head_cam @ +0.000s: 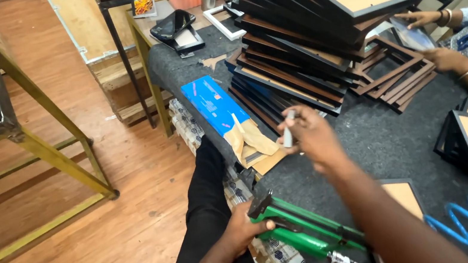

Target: The person uses a green pneumatic staple gun to attach backing boards to picture frames on a workbench. They repeatedly staple each frame, then stack the finished units. A coworker across the table handles other frame parts.

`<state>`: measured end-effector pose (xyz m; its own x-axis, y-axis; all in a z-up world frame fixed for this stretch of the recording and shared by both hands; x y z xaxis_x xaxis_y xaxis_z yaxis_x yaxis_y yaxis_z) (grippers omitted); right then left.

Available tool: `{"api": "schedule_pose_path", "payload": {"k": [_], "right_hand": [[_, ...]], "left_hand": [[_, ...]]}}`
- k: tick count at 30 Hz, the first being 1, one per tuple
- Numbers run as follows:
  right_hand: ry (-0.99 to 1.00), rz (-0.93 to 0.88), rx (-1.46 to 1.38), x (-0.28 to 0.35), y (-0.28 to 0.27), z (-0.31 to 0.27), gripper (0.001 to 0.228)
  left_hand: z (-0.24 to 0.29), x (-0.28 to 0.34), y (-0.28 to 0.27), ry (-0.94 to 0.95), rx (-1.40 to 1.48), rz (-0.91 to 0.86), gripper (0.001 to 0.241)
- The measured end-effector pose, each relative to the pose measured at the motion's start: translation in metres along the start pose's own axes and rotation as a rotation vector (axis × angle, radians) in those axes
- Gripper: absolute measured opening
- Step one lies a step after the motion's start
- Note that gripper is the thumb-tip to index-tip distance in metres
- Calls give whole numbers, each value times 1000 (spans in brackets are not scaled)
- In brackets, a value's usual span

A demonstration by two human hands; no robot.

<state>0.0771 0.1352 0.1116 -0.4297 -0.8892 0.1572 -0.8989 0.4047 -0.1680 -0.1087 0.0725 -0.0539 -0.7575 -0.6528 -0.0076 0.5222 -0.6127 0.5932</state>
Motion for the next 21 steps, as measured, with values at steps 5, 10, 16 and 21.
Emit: {"api": "schedule_pose_path", "payload": {"k": [5,10,16,21], "right_hand": [[41,7,126,77,-66,-34,40],[36,117,203,152,-129,-27,29],[-184,189,440,218,-133,-37,25],[-342,320,844,238,-130,-48,21]], "left_hand": [[22,-17,14,59,-136,-29,51],[51,-43,51,111,-315,-58,55],[44,-64,96,105,-248,-89,53],[28,-60,121,44,-101,-137,47]]}}
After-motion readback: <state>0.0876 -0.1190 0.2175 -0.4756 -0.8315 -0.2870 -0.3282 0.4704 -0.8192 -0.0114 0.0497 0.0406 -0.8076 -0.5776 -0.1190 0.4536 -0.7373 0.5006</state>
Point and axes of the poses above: each hand's wrist, its own x-axis away from the middle knuckle, its own y-axis out of the palm, z = x × y, the point moved 7 cm from there along -x, towards the middle knuckle, and after that the axes turned 2 degrees about z, right-handed, at the moved point
